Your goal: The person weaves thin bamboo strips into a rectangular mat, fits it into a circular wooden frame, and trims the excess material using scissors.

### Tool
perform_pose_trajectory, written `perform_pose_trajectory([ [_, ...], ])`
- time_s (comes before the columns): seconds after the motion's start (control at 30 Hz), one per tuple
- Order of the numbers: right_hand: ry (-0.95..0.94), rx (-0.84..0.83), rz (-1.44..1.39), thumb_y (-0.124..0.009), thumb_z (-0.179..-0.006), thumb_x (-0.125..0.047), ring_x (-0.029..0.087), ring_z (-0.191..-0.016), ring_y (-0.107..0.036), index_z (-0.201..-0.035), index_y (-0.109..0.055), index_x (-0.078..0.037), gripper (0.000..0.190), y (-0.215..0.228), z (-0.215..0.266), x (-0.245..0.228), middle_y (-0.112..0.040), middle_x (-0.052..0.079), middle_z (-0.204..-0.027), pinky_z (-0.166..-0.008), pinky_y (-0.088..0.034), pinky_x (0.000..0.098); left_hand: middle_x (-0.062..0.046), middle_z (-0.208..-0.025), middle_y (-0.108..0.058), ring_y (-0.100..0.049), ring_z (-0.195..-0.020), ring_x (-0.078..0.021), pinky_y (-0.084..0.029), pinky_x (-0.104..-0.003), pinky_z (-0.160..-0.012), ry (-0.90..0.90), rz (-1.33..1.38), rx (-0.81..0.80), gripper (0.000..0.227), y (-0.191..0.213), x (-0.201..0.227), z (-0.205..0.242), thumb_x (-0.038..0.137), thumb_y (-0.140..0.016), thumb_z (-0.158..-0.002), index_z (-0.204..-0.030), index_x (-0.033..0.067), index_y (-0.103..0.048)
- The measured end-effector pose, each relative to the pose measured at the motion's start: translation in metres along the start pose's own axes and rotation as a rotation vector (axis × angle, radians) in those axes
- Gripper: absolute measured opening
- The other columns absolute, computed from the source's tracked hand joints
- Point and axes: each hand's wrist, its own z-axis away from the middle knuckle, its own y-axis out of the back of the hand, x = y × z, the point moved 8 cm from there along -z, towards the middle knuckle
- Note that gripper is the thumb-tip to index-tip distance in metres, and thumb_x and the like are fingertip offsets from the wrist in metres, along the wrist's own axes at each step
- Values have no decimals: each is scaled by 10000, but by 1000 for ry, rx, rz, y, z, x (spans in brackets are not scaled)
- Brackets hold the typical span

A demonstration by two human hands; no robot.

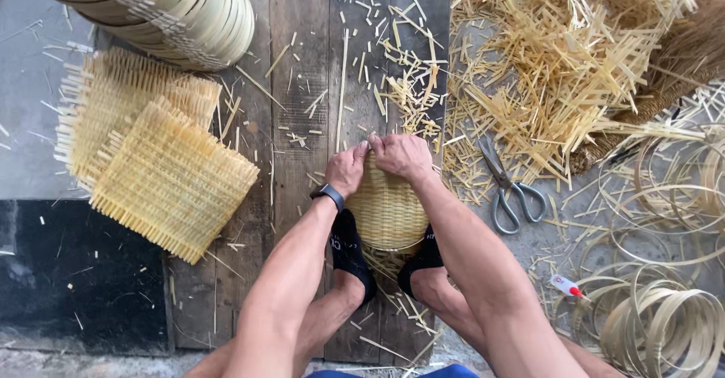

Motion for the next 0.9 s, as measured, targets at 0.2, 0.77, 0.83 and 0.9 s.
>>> perform_pose_trajectory([
  [0.2,-5,31,8,-350,-1046,-589,367,-892,-714,-1059,-776,-156,608,-9,-2,10,-730,198,-905,-849,-550,491,-262,-897,-709,-692,-858,-438,-529,-479,-751,-89,308,-6,595,-19,-25,-19,551,-427,-1037,-1019,40,-730],
  [0.77,-285,69,206,-531,-1029,-488,323,-986,-745,-1112,-767,-117,448,81,235,308,-775,171,-1056,-932,-570,478,-49,-798,-585,-573,-791,-216,-506,-395,-741,-876,-146,33,251,69,148,169,160,-838,-710,-798,115,-607],
  [0.83,-164,151,69,-610,-958,-446,343,-987,-737,-1126,-780,-116,407,27,203,316,-778,183,-1066,-932,-581,467,-85,-1005,-582,-559,-987,-254,-475,-406,-910,-763,-545,-42,215,23,107,178,57,-727,-777,-935,90,-585],
  [0.9,-181,237,12,-651,-941,-464,351,-1104,-687,-1192,-762,-143,422,-19,180,328,-703,199,-1197,-1004,-545,446,-67,-1153,-580,-553,-1109,-245,-464,-400,-1007,-861,-596,73,312,7,73,199,-32,-667,-732,-1004,111,-612],
])
